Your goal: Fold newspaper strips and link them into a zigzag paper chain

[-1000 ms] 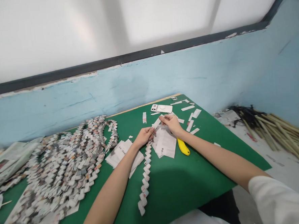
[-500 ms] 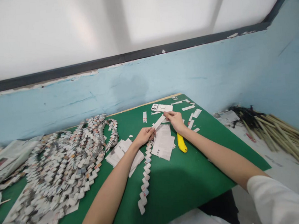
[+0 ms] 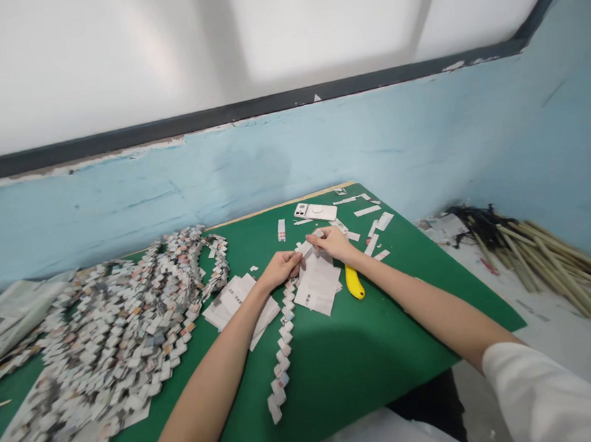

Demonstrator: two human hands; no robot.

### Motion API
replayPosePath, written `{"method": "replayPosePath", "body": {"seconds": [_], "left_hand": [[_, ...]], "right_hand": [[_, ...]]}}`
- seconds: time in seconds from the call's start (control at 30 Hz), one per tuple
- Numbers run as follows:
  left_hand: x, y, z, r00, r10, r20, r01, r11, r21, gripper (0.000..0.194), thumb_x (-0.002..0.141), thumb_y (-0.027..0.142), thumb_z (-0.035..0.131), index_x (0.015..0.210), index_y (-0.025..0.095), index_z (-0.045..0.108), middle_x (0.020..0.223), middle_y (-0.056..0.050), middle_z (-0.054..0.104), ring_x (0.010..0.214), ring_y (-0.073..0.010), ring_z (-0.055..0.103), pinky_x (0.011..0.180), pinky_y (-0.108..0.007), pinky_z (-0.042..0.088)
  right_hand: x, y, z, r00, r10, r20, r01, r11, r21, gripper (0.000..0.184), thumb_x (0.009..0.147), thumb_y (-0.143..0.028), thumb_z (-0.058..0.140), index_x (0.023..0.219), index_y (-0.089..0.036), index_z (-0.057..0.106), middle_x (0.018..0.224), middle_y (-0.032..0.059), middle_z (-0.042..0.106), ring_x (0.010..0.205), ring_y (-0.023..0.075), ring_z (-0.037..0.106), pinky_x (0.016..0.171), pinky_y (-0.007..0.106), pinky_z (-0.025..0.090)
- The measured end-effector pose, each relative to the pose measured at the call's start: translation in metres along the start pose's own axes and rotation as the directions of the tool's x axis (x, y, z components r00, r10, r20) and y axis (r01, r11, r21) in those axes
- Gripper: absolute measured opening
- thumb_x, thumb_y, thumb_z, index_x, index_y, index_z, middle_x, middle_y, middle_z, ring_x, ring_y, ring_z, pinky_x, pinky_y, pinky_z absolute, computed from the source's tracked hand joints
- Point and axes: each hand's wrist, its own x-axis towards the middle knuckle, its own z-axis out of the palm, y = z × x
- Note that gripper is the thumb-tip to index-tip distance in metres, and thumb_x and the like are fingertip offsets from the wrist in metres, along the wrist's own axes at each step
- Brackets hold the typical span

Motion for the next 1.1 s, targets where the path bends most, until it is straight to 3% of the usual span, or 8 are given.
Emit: {"method": "replayPosePath", "body": {"seconds": [0.23,0.3,0.37,0.5,0.57,0.73,0.87,1.1], "left_hand": [[0.001,0.002,0.006,0.993,0.048,-0.111,-0.047,0.999,0.015,0.051,0.095,0.063,0.052,0.092,0.013,0.065,0.049,0.004,0.048,0.042,-0.0089,0.038,0.046,-0.022,0.032],[0.0,0.002,0.01,0.964,0.139,-0.228,-0.125,0.989,0.076,0.047,0.094,0.054,0.059,0.121,0.015,0.059,0.067,0.001,0.061,0.049,-0.0101,0.047,0.051,-0.022,0.037],[-0.001,0.003,0.014,0.915,0.26,-0.307,-0.211,0.96,0.184,0.068,0.085,0.043,0.073,0.142,0.019,0.046,0.094,-0.004,0.067,0.063,-0.0118,0.057,0.059,-0.023,0.044],[-0.002,0.004,0.018,0.857,0.403,-0.32,-0.27,0.881,0.387,0.045,0.087,0.036,0.072,0.127,0.019,0.063,0.116,-0.011,0.068,0.099,-0.0213,0.065,0.079,-0.027,0.051],[-0.002,0.004,0.018,0.846,0.403,-0.35,-0.254,0.881,0.4,0.029,0.094,0.038,0.063,0.114,0.019,0.07,0.107,-0.009,0.072,0.093,-0.0203,0.067,0.078,-0.028,0.051],[-0.002,0.003,0.016,0.857,0.241,-0.455,-0.198,0.97,0.14,0.036,0.094,0.051,0.06,0.098,0.017,0.07,0.063,0.0,0.065,0.045,-0.0113,0.051,0.047,-0.024,0.041],[-0.002,0.006,0.013,0.888,0.156,-0.433,-0.2,0.978,-0.058,0.041,0.09,0.055,0.064,0.098,0.015,0.068,0.064,0.0,0.067,0.042,-0.0097,0.048,0.041,-0.022,0.036],[0.0,0.007,0.01,0.904,0.113,-0.412,-0.169,0.98,-0.103,0.047,0.086,0.058,0.069,0.095,0.012,0.069,0.062,-0.001,0.066,0.042,-0.0075,0.04,0.041,-0.021,0.034]], "right_hand": [[0.002,0.003,-0.006,0.995,0.038,-0.093,-0.036,0.999,0.028,0.05,0.083,-0.057,0.07,0.054,-0.019,0.056,0.05,0.0011,0.058,0.043,0.0099,0.04,0.045,0.026,0.028],[0.002,0.002,-0.004,0.991,0.068,-0.112,-0.06,0.995,0.074,0.037,0.082,-0.05,0.072,0.066,-0.018,0.065,0.05,0.0009,0.061,0.043,0.0105,0.043,0.045,0.026,0.031],[0.002,0.001,-0.003,0.988,0.102,-0.114,-0.087,0.988,0.132,0.028,0.08,-0.043,0.073,0.088,-0.017,0.073,0.05,-0.0003,0.062,0.041,0.0116,0.045,0.044,0.025,0.033],[0.002,-0.001,-0.003,0.988,0.133,-0.084,-0.112,0.971,0.212,0.037,0.077,-0.039,0.073,0.104,-0.014,0.073,0.051,-0.0003,0.064,0.041,0.0121,0.047,0.044,0.025,0.036],[0.002,0.0,-0.003,0.987,0.144,-0.069,-0.125,0.966,0.226,0.037,0.078,-0.042,0.073,0.101,-0.013,0.074,0.052,0.0003,0.064,0.042,0.0119,0.048,0.045,0.024,0.036],[0.003,0.001,-0.004,0.991,0.093,-0.101,-0.077,0.985,0.151,0.045,0.084,-0.06,0.067,0.089,-0.015,0.074,0.052,-0.0023,0.054,0.048,0.0119,0.043,0.047,0.025,0.031],[0.004,0.002,-0.006,0.997,-0.007,-0.075,0.01,0.999,0.035,0.041,0.079,-0.058,0.073,0.085,-0.017,0.073,0.062,-0.0015,0.058,0.056,0.0131,0.046,0.053,0.026,0.035],[0.005,0.01,-0.008,0.999,-0.02,0.029,0.019,1.0,0.022,0.039,0.083,-0.055,0.072,0.075,-0.016,0.073,0.066,0.0032,0.068,0.056,0.0132,0.051,0.054,0.026,0.039]]}}
